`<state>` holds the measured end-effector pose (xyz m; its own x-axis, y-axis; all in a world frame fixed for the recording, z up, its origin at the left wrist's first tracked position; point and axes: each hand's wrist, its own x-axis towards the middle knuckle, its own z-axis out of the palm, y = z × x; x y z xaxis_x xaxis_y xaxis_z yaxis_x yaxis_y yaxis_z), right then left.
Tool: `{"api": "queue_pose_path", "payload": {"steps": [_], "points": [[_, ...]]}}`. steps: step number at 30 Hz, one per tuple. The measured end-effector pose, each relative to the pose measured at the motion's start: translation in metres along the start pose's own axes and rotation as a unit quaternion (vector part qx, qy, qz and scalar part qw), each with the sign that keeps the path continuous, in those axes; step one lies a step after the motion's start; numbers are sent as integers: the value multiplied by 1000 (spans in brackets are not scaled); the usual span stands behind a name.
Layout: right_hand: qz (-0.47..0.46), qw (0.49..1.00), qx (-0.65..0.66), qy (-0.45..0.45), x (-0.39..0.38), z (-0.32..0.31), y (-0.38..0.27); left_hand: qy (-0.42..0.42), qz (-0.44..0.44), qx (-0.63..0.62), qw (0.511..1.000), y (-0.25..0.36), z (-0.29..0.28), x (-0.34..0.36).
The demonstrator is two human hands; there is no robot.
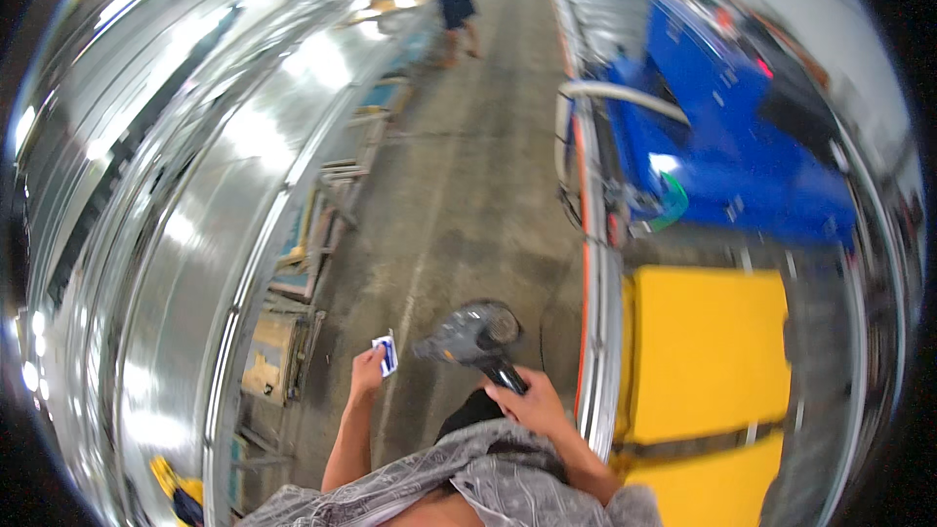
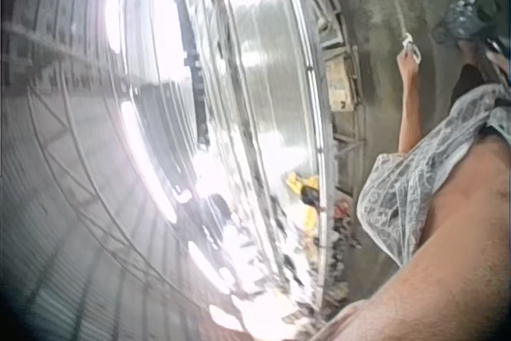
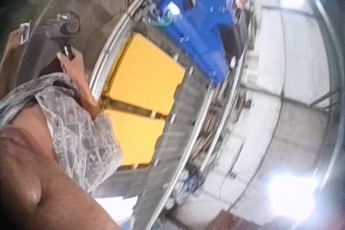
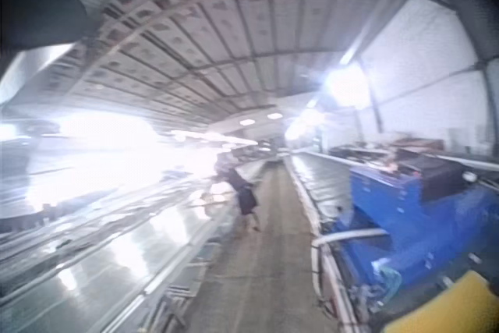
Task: The person mixes blue paint in a container using a spatula, then applies the paint to a small white card to create color swatches. They use a hairdryer to dry the swatches and compare the result to a yellow t-shirt.
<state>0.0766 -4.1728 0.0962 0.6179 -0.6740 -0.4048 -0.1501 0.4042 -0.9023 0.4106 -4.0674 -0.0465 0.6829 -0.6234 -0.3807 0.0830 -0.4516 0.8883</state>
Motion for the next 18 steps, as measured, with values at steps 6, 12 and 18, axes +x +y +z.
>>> {"api": "queue_pose_path", "payload": {"steps": [6,12,18], "points": [[-35,996,76,-18,-6,-4,4,-23,1,-38,999,9,-1,-11],[-49,995,89,-18,-5,-8,10,-41,-50,-101,993,7,2,-13],[-63,989,128,-29,-6,-8,9,-9,-2,-133,991,3,3,-9]]}}
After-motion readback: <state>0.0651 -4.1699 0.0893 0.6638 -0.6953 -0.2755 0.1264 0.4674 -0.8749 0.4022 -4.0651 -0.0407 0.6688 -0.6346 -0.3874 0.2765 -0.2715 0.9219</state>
